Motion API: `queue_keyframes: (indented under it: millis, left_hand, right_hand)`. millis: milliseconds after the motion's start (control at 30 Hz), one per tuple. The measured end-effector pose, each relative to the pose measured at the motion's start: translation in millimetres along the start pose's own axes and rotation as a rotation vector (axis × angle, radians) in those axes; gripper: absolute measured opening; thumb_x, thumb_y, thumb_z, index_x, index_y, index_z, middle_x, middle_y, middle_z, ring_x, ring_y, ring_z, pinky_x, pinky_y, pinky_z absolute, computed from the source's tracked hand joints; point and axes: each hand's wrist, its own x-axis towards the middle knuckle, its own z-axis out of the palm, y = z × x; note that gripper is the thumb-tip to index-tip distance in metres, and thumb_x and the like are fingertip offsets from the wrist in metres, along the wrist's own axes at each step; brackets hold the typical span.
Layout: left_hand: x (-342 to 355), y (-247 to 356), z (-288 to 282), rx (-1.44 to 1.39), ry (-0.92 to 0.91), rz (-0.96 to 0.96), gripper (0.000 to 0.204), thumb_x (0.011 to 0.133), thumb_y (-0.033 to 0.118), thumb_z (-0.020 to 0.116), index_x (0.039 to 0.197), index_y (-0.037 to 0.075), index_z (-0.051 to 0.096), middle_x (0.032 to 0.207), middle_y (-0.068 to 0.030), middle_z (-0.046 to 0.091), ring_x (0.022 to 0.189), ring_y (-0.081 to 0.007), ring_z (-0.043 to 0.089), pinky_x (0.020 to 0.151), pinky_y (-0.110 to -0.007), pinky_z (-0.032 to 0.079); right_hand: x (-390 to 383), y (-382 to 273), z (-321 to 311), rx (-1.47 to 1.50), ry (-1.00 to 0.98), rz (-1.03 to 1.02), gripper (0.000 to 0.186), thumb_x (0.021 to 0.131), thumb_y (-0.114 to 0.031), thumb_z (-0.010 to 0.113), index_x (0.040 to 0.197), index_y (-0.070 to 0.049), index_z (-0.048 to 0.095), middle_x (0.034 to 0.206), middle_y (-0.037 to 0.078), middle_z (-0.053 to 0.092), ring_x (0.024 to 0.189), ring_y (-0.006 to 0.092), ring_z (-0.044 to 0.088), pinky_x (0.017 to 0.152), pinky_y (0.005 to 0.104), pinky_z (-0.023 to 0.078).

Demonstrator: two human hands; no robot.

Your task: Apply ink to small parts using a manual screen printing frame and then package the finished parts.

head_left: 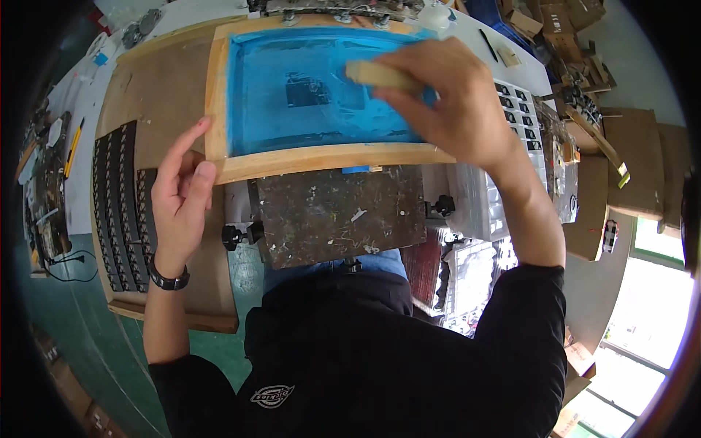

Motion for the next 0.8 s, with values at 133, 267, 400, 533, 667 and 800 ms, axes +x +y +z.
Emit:
queue_keyframes:
  millis: [133, 267, 400, 533, 667, 800]
  left_hand:
    - [7, 2, -4, -0.029, -0.009, 0.008, 0.045, 0.107, 0.007, 0.061, 0.152, 0.008, 0.061, 0.087, 0.0032, 0.053, 0.065, -0.0053, 0.041, 0.058, -0.018, 0.034]
    - [6, 6, -12, -0.014, -0.027, 0.131, 0.039, 0.108, 0.010, 0.063, 0.147, 0.006, 0.065, 0.089, 0.0008, 0.058, 0.069, -0.0074, 0.049, 0.064, -0.020, 0.041]
    - [25, -5, -46, 0.227, 0.039, 0.242, 0.039, 0.106, 0.016, 0.066, 0.144, 0.005, 0.066, 0.099, -0.0063, 0.069, 0.081, -0.0157, 0.062, 0.075, -0.026, 0.049]
    - [79, -43, -115, 0.961, 0.123, 0.327, 0.050, 0.105, 0.039, 0.066, 0.141, 0.005, 0.068, 0.125, -0.0163, 0.071, 0.109, -0.0298, 0.067, 0.094, -0.037, 0.052]
    - [105, -83, -162, 1.541, 0.261, -0.025, 0.071, 0.100, 0.067, 0.060, 0.136, 0.008, 0.073, 0.151, -0.0185, 0.058, 0.142, -0.0384, 0.049, 0.113, -0.055, 0.041]
    - [99, -94, -167, 1.607, 0.228, -0.160, 0.070, 0.096, 0.071, 0.060, 0.133, 0.013, 0.075, 0.153, -0.0159, 0.057, 0.146, -0.0405, 0.042, 0.114, -0.061, 0.037]
  right_hand:
    - [-11, -16, -10, 0.116, -0.128, -0.011, 0.032, 0.080, -0.003, 0.089, 0.111, -0.001, 0.080, 0.091, 0.005, 0.075, 0.075, 0.0190, 0.062, 0.077, 0.0330, 0.048]
    - [10, 5, -11, 0.116, -0.024, 0.130, 0.034, 0.089, -0.005, 0.085, 0.122, -0.002, 0.078, 0.104, 0.008, 0.073, 0.084, 0.0184, 0.063, 0.082, 0.0329, 0.050]
    - [34, 39, -21, -0.144, 0.027, 0.230, 0.043, 0.097, -0.015, 0.079, 0.138, -0.002, 0.071, 0.120, 0.011, 0.072, 0.104, 0.0195, 0.067, 0.092, 0.0329, 0.053]
    - [21, 59, -47, 0.132, 0.188, 0.433, 0.047, 0.099, -0.017, 0.077, 0.142, -0.003, 0.068, 0.127, 0.012, 0.071, 0.115, 0.0211, 0.066, 0.101, 0.0336, 0.051]
    - [-23, 86, -75, 0.213, 0.160, 0.486, 0.046, 0.100, -0.017, 0.076, 0.143, -0.002, 0.068, 0.133, 0.012, 0.070, 0.122, 0.0224, 0.066, 0.106, 0.0341, 0.050]
    - [-81, 105, -79, -0.051, 0.008, 0.499, 0.042, 0.104, -0.016, 0.070, 0.143, -0.001, 0.065, 0.136, 0.014, 0.070, 0.121, 0.0270, 0.067, 0.107, 0.0381, 0.050]
